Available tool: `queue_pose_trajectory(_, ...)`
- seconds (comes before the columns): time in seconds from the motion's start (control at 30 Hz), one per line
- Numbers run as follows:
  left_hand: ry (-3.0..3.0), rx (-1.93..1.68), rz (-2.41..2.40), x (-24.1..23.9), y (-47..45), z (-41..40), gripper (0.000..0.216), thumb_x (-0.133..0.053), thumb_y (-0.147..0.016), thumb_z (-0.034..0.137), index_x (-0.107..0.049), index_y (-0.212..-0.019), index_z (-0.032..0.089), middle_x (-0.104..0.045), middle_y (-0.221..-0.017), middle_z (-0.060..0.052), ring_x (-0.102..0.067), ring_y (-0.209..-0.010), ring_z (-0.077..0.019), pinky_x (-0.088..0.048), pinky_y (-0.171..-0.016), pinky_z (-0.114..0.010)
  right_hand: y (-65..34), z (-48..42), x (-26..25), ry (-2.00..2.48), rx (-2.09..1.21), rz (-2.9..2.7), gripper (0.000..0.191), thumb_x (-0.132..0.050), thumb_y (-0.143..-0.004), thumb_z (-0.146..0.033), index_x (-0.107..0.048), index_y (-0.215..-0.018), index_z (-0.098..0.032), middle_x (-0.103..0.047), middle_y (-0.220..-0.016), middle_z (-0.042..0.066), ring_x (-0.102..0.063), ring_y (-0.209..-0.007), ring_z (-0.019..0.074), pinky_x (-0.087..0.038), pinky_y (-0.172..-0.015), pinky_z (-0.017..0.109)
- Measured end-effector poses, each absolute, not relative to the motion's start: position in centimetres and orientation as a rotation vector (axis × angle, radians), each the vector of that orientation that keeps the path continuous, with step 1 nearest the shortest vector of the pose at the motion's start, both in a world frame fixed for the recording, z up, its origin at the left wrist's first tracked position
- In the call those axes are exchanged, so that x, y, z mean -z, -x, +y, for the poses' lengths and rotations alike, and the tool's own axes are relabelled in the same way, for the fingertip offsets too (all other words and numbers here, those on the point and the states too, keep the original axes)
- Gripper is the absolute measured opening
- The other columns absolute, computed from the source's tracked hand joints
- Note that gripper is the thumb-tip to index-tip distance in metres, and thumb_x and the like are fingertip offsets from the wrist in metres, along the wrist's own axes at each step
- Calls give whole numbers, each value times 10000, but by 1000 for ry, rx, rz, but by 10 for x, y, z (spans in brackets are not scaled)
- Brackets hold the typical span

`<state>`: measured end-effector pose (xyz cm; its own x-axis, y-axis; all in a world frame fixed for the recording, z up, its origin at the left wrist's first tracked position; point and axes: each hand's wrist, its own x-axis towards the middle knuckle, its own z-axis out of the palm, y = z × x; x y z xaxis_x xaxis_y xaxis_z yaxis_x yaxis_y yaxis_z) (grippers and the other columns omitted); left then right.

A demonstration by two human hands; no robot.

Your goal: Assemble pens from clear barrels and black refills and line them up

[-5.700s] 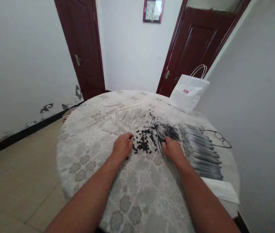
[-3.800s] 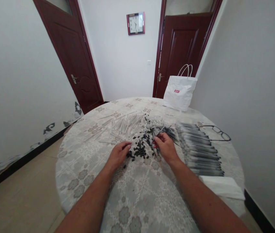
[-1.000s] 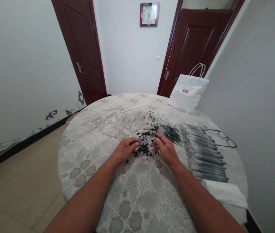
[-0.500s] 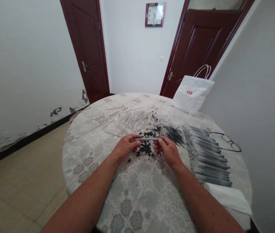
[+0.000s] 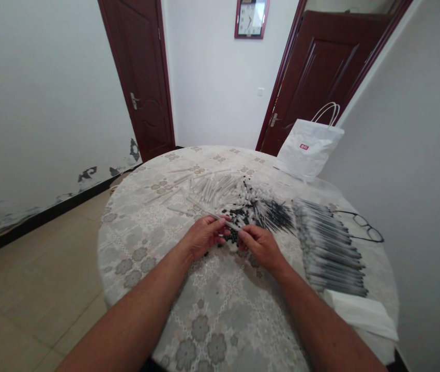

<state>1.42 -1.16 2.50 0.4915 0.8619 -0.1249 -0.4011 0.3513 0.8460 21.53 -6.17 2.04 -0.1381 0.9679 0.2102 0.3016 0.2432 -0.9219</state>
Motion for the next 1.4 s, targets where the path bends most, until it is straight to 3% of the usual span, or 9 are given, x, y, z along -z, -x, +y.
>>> queue_pose_trajectory(0.27,-682,-897,588,-22,-18,-12,129,-660,-898,222,-660,-945,101,-743,-865,-121,-736,-764,-185,-606,-627,-254,-216,-62,-23,1196,-932,-1579,272,-606,-886,-470,-695,-924,-216,-698,-724,5,-641,-605,158,-487,-580,256)
queue_pose_trajectory(0.37,-541,-1022,613,-20,-14,-3,114,-628,-921,223,-642,-920,110,-746,-827,-100,-744,-756,-192,-617,-629,-274,-228,-56,-23,1315,-702,-1497,273,-553,-912,-441,-685,-973,-211,-713,-782,27,-654,-628,172,-494,-593,271)
queue_pose_trajectory(0.5,-412,-1070,643,-21,-8,6,181,-572,-958,262,-635,-931,95,-746,-812,-104,-740,-705,-181,-611,-582,-263,-248,-48,-23,1517,-230,-1623,252,-533,-916,-353,-709,-1012,-200,-736,-912,65,-677,-826,208,-495,-768,307)
queue_pose_trajectory(0.63,-400,-1062,634,-22,-7,6,212,-536,-976,285,-624,-933,97,-750,-848,-122,-742,-709,-186,-616,-587,-279,-259,-44,-19,1579,-44,-1815,233,-518,-908,-270,-704,-1012,-174,-716,-973,91,-651,-899,216,-472,-850,318)
queue_pose_trajectory(1.07,-466,-1130,636,-21,-11,3,135,-564,-954,255,-575,-920,125,-736,-838,-131,-754,-807,-225,-624,-684,-321,-247,-51,-16,1801,-36,-2235,226,-529,-920,-205,-695,-1072,-212,-659,-1023,82,-608,-966,193,-412,-820,255)
queue_pose_trajectory(1.4,-526,-1126,641,-22,-12,1,142,-657,-897,246,-557,-921,148,-728,-828,-101,-753,-823,-236,-627,-696,-334,-250,-58,-24,1863,-81,-2355,189,-554,-890,-220,-729,-961,-231,-674,-959,75,-633,-896,190,-391,-737,254)
